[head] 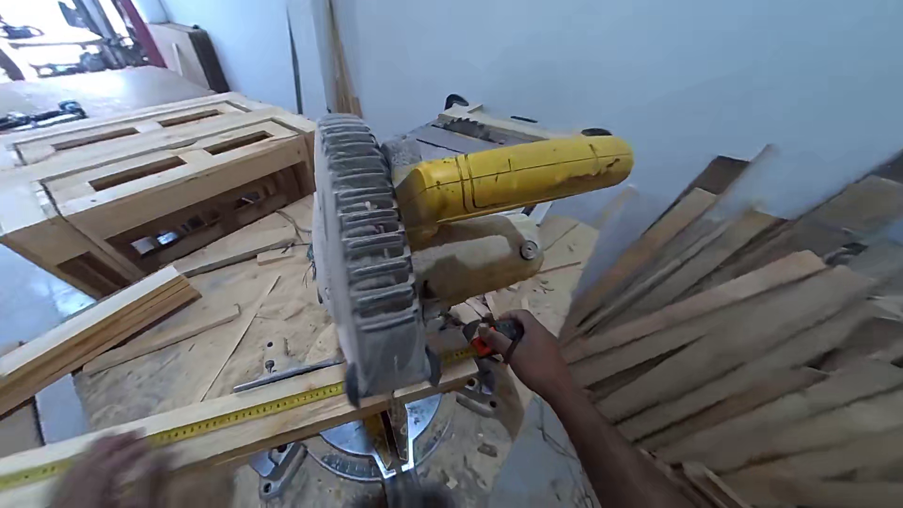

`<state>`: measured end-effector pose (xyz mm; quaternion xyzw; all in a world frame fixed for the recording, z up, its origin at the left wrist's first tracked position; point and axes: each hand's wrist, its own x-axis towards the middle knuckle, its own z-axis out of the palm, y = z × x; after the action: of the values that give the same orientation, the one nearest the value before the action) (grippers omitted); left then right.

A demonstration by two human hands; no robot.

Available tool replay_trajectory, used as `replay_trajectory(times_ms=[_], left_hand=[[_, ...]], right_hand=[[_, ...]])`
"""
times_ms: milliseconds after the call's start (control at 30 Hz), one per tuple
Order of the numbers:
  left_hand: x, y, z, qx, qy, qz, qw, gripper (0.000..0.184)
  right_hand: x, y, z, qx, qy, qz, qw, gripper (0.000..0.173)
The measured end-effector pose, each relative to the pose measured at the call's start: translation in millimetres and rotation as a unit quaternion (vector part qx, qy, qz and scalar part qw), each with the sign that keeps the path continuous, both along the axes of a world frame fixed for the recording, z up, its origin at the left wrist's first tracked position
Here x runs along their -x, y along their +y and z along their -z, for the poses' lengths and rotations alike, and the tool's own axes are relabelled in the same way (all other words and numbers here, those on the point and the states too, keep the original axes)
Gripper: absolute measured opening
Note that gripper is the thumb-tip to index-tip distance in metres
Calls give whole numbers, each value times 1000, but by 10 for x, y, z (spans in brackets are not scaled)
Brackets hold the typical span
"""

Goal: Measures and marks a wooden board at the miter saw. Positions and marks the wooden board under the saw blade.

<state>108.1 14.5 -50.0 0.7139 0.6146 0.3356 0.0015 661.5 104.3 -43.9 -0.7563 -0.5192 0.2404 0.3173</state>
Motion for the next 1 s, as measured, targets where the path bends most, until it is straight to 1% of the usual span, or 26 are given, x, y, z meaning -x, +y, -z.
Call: replay_trajectory(times_ms=[33,67,133,167,200,233,267,300,367,433,467,533,600,667,700,733,800,833,933,967,1000], left_hand=[[-500,-15,13,17,-8,54,998,31],[-986,-17,39,31,-14,88,996,30],[-1749,41,203,11,16,106,994,29],[-2006,99,323,-16,48,93,994,29],[-2180,172,443,-28,79,76,994,34],[-2288,237,530,-6,87,65,994,43],[-2342,283,591,34,82,55,995,53],[-2365,311,643,65,76,44,994,59],[-2366,325,694,97,64,33,993,61],[-2361,336,685,107,51,34,992,61],[-2363,339,674,108,50,36,992,61],[-2369,342,665,98,55,43,993,61],[-2376,348,643,107,62,39,992,60],[-2391,337,631,108,59,35,992,58],[-2397,333,629,106,58,34,992,56],[-2400,335,627,101,58,35,993,55],[-2396,339,630,98,70,37,992,53],[-2386,337,641,95,81,35,992,53],[-2359,338,647,114,87,35,989,53],[-2359,342,653,111,83,35,990,52],[-2360,342,658,107,80,35,990,51]], right_hand=[[-1,9,10,-2,-5,-10,1000,54],[-5,21,25,-6,-5,-18,1000,55],[-29,51,56,-10,5,-31,999,59],[-50,59,77,-11,6,-37,999,62],[-69,61,100,-16,8,-44,999,63],[-86,59,127,-28,6,-51,998,64],[-99,54,149,-33,7,-56,998,64],[-115,47,174,-38,12,-60,997,64],[-147,33,230,-50,20,-66,996,65],[-172,8,299,-87,18,-67,994,70],[-180,-19,322,-123,15,-63,990,72],[-199,-90,300,-229,13,-59,971,77],[-198,-164,194,-343,27,-51,938,79],[-110,-233,44,-411,76,-70,906,75],[-35,-259,-15,-402,112,-107,902,70],[55,-276,-43,-366,139,-154,907,66],[276,-257,-11,-280,151,-215,923,55],[391,-235,30,-244,154,-226,931,45],[632,-156,71,-147,174,-220,949,18],[665,-129,70,-132,172,-229,949,13],[687,-107,75,-123,173,-246,946,12]])
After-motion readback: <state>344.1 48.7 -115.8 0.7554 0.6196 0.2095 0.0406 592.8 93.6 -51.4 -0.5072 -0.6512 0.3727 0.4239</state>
